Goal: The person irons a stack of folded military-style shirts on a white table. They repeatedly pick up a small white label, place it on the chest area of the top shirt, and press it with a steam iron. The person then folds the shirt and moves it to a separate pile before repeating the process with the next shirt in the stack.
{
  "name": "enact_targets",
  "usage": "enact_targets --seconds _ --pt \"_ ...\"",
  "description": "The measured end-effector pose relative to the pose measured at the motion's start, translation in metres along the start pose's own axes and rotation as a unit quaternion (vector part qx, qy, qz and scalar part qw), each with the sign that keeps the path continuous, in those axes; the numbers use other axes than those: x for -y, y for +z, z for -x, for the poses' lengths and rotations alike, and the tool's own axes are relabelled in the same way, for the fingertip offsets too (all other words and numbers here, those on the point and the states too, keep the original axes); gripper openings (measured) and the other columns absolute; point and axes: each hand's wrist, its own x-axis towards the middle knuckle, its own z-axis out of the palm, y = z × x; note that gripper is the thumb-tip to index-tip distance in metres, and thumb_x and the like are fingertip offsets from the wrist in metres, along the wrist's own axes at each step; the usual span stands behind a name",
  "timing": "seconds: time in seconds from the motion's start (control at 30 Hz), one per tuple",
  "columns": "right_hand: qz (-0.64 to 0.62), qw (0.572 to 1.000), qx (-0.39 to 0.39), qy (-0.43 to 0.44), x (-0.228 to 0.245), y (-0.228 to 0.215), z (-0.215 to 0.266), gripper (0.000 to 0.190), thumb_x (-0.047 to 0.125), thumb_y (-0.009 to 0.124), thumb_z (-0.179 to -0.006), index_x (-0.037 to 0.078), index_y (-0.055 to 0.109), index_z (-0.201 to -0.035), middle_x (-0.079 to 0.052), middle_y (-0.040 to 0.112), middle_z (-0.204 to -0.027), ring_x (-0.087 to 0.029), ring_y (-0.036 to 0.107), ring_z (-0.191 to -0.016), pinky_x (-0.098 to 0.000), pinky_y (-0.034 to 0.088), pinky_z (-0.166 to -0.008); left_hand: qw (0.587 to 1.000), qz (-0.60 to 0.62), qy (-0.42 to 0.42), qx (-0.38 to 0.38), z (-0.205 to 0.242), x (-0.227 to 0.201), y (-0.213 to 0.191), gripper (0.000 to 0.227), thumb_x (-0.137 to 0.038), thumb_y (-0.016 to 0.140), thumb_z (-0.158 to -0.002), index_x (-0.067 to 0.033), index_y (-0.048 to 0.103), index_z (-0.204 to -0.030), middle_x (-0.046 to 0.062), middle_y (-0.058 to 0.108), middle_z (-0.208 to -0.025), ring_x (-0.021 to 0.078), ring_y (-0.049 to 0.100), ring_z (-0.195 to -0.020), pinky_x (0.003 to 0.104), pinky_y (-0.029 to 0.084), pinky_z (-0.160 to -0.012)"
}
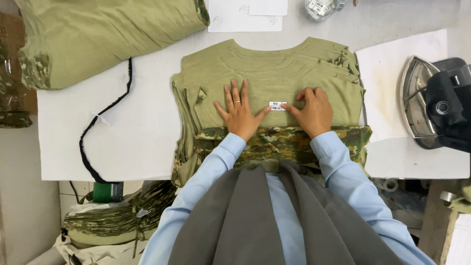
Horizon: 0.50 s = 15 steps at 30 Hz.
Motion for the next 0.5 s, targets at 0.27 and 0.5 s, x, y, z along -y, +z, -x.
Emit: enact_targets --seconds 0.27,0.5 --pt "0.029 0.999 0.03 -0.008 -0.005 -0.019 0.0 0.048 0.058 0.069 -0.079 0.019 0.047 -0.096 -0.005 0.045 -0.101 -0.033 0.054 -0.11 -0.0439 0.047 -0.085 0.998 -0.048 0.02 -0.046 0.002 -0.01 0.018 0.089 -0.052 0.058 -0.088 -0.0173 0.013 -0.156 0.018 0.005 -0.163 0.0447 0.001 -0.149 0.073 0.003 -0.109" --pt "0.263 0.934 -0.237 -0.044 -0.172 -0.163 0.009 0.052 0.029 0.085 -0.099 -0.003 0.061 -0.132 -0.03 0.058 -0.113 -0.045 0.054 -0.095 -0.0493 0.043 -0.075 0.993 -0.099 -0.03 -0.054 -0.027 0.061 -0.023 0.066 -0.062 0.03 -0.097 -0.0334 0.017 -0.154 0.004 0.009 -0.163 0.0287 0.009 -0.15 0.061 0.007 -0.114"
